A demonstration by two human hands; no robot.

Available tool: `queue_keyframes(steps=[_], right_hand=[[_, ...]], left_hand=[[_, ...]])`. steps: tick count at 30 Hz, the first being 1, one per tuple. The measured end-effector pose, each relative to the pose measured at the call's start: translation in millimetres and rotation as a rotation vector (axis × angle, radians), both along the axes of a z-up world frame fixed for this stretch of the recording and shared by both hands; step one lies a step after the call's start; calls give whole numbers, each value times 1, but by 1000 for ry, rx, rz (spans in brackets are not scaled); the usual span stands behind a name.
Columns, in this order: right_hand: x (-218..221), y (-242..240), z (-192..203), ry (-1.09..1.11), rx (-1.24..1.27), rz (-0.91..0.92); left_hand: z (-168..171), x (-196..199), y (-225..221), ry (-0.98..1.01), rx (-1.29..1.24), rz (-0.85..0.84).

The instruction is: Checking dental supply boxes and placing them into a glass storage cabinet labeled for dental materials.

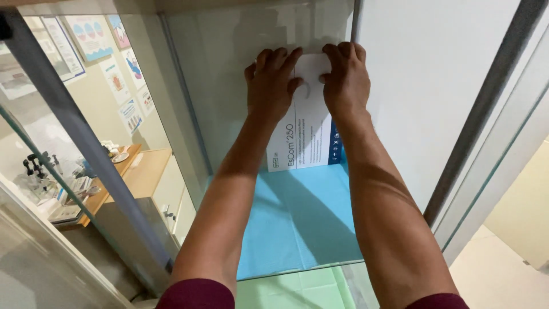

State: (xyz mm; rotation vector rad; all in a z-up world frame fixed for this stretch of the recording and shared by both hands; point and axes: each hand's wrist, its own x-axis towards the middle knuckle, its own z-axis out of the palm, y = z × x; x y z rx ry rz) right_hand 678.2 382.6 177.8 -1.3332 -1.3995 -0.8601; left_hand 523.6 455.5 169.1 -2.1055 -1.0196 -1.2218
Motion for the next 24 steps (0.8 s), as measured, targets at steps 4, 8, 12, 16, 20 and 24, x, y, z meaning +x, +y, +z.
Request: queue_keyframes(steps=[4, 8, 12, 16, 20, 24], right_hand=[[3, 12, -13, 100, -33, 9], [-3, 17, -50, 257, 47, 127], [-6, 50, -107, 366, -12, 133], [-29, 31, -106, 380, -302, -331], [-50, -17, -88, 608, -788, -226], [-60, -35, -91, 585, -912, -156]], left_hand=[[-10, 1, 9, -90, 174, -75], [-17, 5, 1, -235, 131, -159], [-32, 18, -7, -378, 99, -189], [-33, 16, -9, -405, 77, -191], [-32, 6, -17, -201, 21, -119], [-52, -1, -23, -155, -35, -153]])
